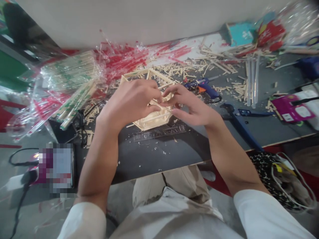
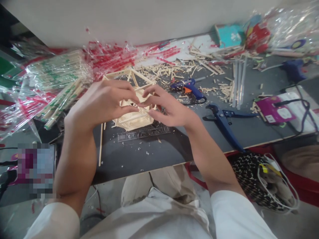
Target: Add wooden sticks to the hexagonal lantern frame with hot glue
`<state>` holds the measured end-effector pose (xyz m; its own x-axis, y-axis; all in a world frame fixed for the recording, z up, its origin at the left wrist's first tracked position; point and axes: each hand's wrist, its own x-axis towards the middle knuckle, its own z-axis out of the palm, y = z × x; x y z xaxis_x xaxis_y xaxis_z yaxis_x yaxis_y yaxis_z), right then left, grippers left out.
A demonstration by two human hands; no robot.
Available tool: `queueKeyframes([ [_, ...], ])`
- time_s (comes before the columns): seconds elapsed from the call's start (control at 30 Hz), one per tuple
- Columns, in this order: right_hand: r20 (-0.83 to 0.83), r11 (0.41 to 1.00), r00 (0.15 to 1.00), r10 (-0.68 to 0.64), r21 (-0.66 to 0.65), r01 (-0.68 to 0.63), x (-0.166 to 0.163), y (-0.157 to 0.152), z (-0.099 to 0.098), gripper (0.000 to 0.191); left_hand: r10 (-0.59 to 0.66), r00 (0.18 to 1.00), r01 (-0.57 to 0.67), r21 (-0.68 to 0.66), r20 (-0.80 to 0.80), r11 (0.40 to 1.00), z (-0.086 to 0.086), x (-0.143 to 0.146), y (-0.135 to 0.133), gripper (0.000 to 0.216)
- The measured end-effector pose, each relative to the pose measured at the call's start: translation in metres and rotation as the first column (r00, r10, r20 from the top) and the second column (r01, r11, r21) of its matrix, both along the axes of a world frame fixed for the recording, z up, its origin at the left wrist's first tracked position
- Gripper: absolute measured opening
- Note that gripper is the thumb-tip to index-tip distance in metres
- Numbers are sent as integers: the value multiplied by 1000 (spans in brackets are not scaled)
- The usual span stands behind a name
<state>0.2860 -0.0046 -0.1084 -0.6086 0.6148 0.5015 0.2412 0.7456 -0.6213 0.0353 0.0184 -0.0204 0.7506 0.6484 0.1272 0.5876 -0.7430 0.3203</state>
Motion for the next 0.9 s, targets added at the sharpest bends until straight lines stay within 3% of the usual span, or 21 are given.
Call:
queueKeyframes([
  [0.27, -19, 1000, 1000, 12, 8, -12, -2, 0, 1, 29, -43, 999, 43, 46, -18, 998, -2, 5, 2, 19],
  [0.5, -27, 999, 1000, 8, 39, -7, -2, 1, 1, 27, 47, 996, -41, 83, -71, 996, 5, -8, 10, 9],
  [0.73, -60, 999, 998, 14, 34, -12, -2, 1, -2, 29, 207, 978, -206, 72, -5, 976, 11, -26, 16, 19],
  [0.9, -39, 1000, 999, 7, 15, -6, 0, 1, -3, 30, 191, 982, -190, 60, -7, 980, 11, -28, 16, 22],
])
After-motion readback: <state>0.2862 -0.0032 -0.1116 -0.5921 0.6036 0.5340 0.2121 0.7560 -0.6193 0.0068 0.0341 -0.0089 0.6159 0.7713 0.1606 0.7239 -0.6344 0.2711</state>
